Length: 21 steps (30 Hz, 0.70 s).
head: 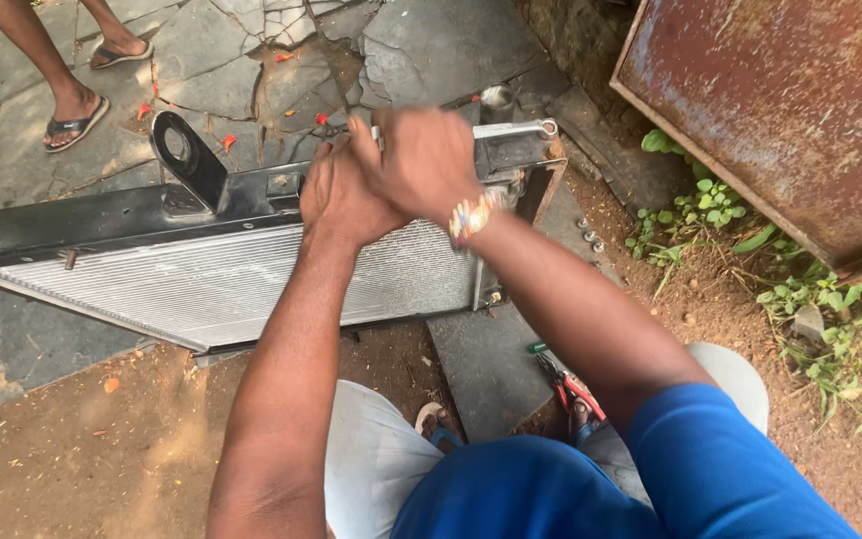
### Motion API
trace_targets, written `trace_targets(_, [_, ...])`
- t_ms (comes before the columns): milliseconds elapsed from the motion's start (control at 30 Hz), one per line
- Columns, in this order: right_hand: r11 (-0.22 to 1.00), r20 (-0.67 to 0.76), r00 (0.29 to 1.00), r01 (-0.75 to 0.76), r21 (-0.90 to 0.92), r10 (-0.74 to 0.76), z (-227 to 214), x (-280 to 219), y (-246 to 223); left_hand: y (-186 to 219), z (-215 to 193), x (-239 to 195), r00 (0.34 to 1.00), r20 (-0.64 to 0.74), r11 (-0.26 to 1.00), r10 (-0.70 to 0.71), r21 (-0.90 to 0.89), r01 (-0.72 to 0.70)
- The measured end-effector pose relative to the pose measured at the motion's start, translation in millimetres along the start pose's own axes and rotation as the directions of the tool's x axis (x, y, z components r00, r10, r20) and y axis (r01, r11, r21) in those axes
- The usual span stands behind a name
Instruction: The person uses a wrench to tighten bolts on a car radiator placed on the ground. The person works on the top edge of the radiator, securing the frame with bolts.
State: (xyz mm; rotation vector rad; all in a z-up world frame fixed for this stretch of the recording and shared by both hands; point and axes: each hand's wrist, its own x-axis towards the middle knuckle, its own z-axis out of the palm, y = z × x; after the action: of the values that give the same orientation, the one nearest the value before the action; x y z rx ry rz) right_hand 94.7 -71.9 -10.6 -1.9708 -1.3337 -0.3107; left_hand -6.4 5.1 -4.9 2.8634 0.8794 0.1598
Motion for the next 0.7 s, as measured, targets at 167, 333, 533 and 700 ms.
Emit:
trace_targets(167, [0.976, -0.033, 0.978, 0.208, 0.062, -0.207, -24.6, -24.8, -4.8, -11.6, 14.6, 2.8, 0.97, -0.217, 0.99, 0.111, -0.059, -0.127])
trace_targets(333, [0.97, 0.027, 0.972, 0.231, 0.071, -0.233, -14.6, -33.5, 11.8, -10.8, 14.7, 0.7, 0.985, -0.149, 0.996, 0.086, 0.002, -0.087])
trace_targets(533, [0.947, 0.069, 0.95, 0.296, 0.123, -0.305, -62.6, -41.7, -5.6, 2.1, -4.9, 0.9, 0.995, -0.085, 0.998, 0.05, 0.048, -0.046])
trace_targets(700, [0.761, 0.158, 0.82, 0.415, 0.498, -0.55, -145.8, -89.8, 49.4, 5.3, -7.5, 4.8, 0.995, -0.088, 0.999, 0.044, 0.03, -0.041])
